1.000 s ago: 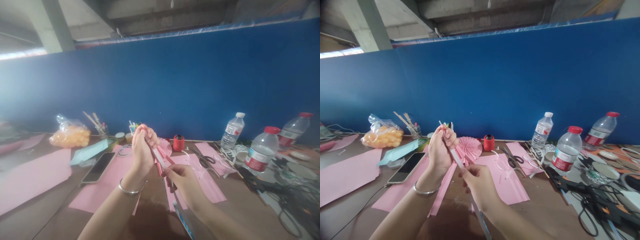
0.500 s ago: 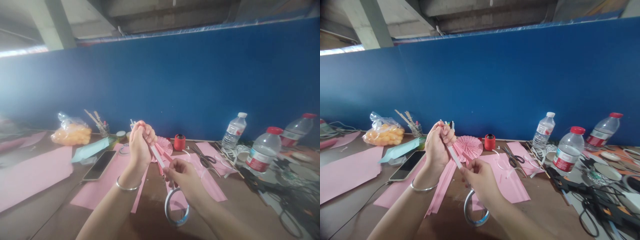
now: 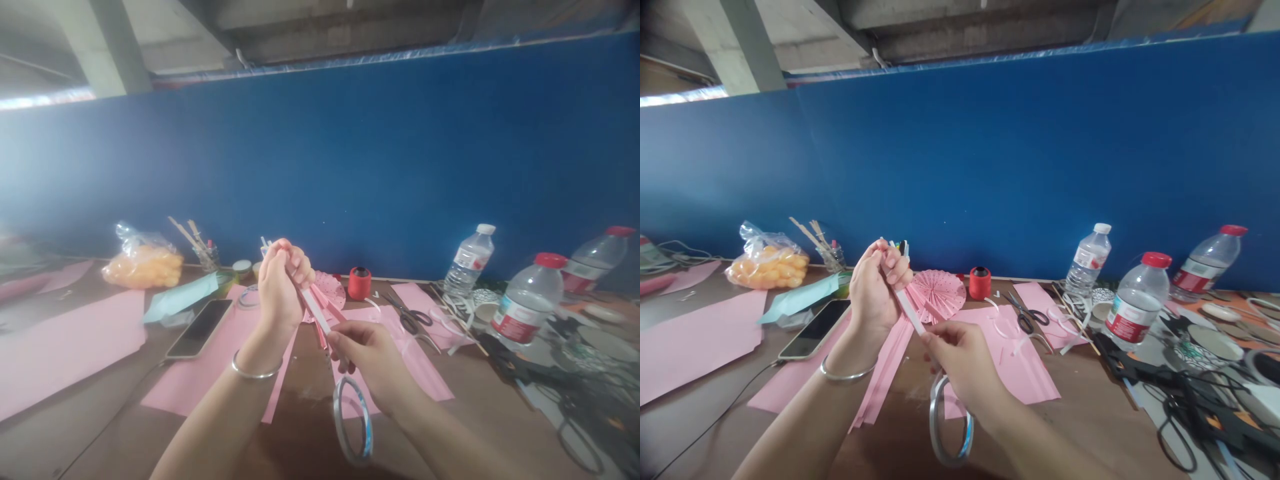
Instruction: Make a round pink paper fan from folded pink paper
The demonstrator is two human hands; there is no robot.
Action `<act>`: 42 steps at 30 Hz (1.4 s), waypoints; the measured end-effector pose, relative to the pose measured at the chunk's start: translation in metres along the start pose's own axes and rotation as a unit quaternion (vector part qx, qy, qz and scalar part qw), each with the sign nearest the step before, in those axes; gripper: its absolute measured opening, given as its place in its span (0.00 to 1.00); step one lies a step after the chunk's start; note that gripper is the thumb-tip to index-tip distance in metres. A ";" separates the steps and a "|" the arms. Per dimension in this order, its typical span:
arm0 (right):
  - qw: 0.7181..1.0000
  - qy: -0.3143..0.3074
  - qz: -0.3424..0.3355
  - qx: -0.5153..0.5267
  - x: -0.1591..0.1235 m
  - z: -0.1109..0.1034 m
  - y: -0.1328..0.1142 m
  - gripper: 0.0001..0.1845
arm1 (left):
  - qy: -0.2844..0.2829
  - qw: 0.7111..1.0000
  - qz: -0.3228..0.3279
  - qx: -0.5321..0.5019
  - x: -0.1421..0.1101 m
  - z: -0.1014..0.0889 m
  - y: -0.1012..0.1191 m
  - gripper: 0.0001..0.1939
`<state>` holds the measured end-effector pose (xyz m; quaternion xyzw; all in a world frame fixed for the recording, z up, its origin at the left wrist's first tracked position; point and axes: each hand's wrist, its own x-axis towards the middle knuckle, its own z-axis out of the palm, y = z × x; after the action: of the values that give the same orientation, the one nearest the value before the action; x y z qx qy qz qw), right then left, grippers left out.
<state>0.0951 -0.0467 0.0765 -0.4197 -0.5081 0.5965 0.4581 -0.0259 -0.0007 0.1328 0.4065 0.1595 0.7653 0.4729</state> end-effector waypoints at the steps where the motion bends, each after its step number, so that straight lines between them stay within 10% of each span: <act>1: 1.000 -0.001 -0.002 0.000 0.000 -0.001 0.001 0.11 | -0.001 1.000 0.000 0.001 0.000 0.000 0.000 0.04; 42: 0.997 -0.031 0.006 -0.073 0.002 -0.005 0.005 0.12 | -0.004 0.999 0.036 0.037 0.001 -0.002 0.002 0.04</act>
<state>0.0985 -0.0436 0.0703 -0.4367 -0.5613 0.5732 0.4069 -0.0291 -0.0008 0.1329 0.4322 0.1705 0.7740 0.4301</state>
